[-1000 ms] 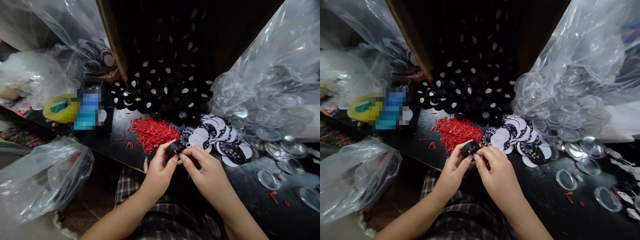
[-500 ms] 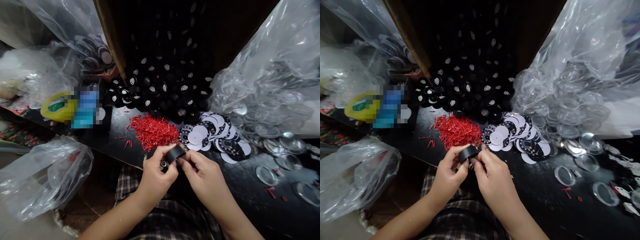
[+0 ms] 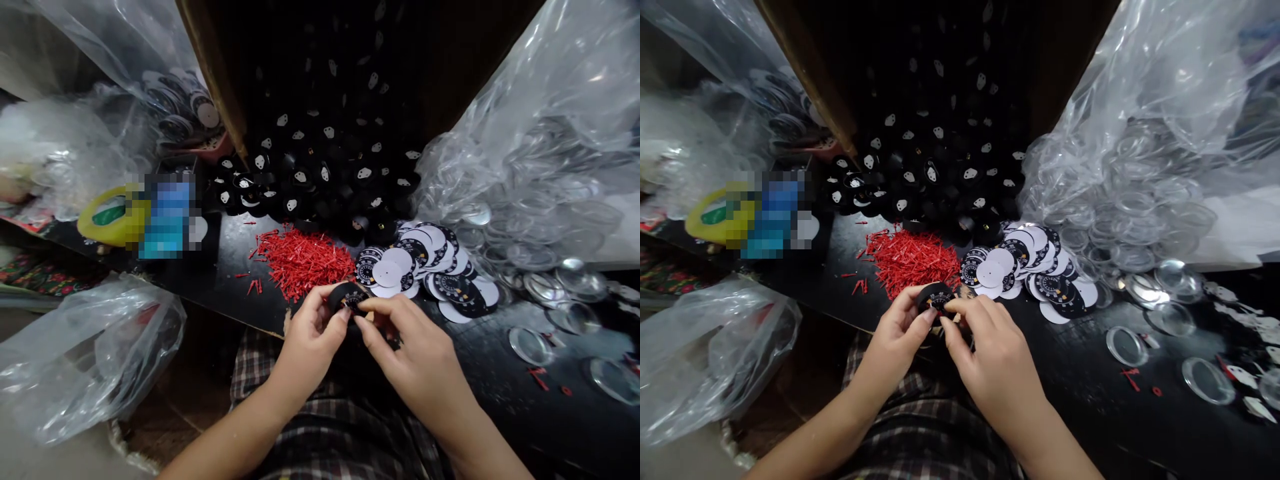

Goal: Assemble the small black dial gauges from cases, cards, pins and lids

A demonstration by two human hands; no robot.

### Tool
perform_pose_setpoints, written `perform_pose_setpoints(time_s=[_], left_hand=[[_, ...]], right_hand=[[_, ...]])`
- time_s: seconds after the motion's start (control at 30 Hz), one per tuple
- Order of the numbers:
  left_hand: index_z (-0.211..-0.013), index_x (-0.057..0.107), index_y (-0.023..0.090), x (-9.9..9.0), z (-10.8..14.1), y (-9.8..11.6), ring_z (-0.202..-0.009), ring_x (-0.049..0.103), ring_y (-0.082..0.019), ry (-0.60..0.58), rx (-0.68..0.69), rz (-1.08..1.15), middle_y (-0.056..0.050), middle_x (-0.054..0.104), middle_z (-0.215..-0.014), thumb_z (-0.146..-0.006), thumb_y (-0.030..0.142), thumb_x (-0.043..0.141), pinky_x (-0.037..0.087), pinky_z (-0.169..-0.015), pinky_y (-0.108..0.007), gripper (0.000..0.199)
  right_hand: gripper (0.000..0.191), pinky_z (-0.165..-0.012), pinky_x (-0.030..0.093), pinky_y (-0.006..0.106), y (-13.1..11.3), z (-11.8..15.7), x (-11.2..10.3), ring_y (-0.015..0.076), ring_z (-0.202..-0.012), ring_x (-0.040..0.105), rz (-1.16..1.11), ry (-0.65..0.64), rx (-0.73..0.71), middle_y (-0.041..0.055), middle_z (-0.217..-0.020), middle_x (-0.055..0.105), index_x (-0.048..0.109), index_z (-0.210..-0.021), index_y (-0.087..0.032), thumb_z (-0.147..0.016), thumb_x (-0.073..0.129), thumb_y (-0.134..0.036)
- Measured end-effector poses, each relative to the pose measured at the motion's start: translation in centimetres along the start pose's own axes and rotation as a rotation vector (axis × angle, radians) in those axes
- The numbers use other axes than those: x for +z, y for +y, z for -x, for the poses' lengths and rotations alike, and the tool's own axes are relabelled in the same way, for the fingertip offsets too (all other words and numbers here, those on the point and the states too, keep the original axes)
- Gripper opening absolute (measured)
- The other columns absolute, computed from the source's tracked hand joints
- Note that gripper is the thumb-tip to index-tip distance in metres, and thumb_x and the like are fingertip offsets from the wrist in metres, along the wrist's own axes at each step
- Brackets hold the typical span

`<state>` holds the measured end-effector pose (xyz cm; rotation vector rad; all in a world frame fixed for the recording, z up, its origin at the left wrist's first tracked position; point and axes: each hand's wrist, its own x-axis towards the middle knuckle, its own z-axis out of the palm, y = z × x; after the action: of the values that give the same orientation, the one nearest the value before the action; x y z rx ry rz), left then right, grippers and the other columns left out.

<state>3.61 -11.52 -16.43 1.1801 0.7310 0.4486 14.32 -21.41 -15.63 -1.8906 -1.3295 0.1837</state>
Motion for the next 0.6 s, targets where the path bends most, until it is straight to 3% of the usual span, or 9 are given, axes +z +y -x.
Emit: perform_pose_setpoints(time_s=[0.13,0.3,0.47,0.6], left_hand=[[-0.103,0.056,0.021,0.3,-0.3,-0.2,-0.093,0.064,-0.015,0.005,-0.018,0.014,-0.001,0.07,-0.098,-0.086,0.023,0.056,0.049,-0.084,-0.025,0.017],[-0.106,0.059,0.021,-0.3,-0.8,-0.8,-0.099,0.063,-0.018,-0.005,-0.06,0.061,-0.003,0.069,-0.104,-0.085,0.027,0.061,0.048,-0.088,-0.028,0.022],[-0.112,0.056,0.026,-1.7,-0.3,-1.0,-0.1,0.065,-0.02,0.174,-0.024,0.247,-0.002,0.069,-0.108,-0.087,0.034,0.06,0.048,-0.091,-0.034,0.027],[-0.111,0.059,0.029,-1.6,1.1,-0.8,-0.112,0.06,-0.021,0.026,0.015,0.309,-0.002,0.068,-0.114,-0.088,0.032,0.059,0.041,-0.103,-0.039,0.023]], right_hand=[[0.008,-0.07,0.038,0.031,0.1,-0.2,0.7,0.0173,-0.072,0.052,0.158,0.006,-0.075,0.0027,-0.075,0.057,0.058,-0.087,-0.017,-0.092,0.051,-0.019],[0.012,-0.069,0.036,0.031,0.5,-0.5,0.9,0.0162,-0.069,0.05,0.172,0.002,-0.067,0.0011,-0.07,0.054,0.056,-0.079,-0.017,-0.09,0.053,-0.017],[0.01,-0.069,0.037,0.03,0.9,-0.6,0.1,0.0149,-0.069,0.051,0.097,-0.037,0.027,-0.0002,-0.072,0.056,0.055,-0.078,-0.018,-0.088,0.053,-0.017],[0.01,-0.065,0.039,0.028,1.0,-0.8,0.0,0.0132,-0.066,0.052,-0.072,-0.14,0.178,-0.0017,-0.07,0.056,0.053,-0.077,-0.02,-0.087,0.053,-0.019]])
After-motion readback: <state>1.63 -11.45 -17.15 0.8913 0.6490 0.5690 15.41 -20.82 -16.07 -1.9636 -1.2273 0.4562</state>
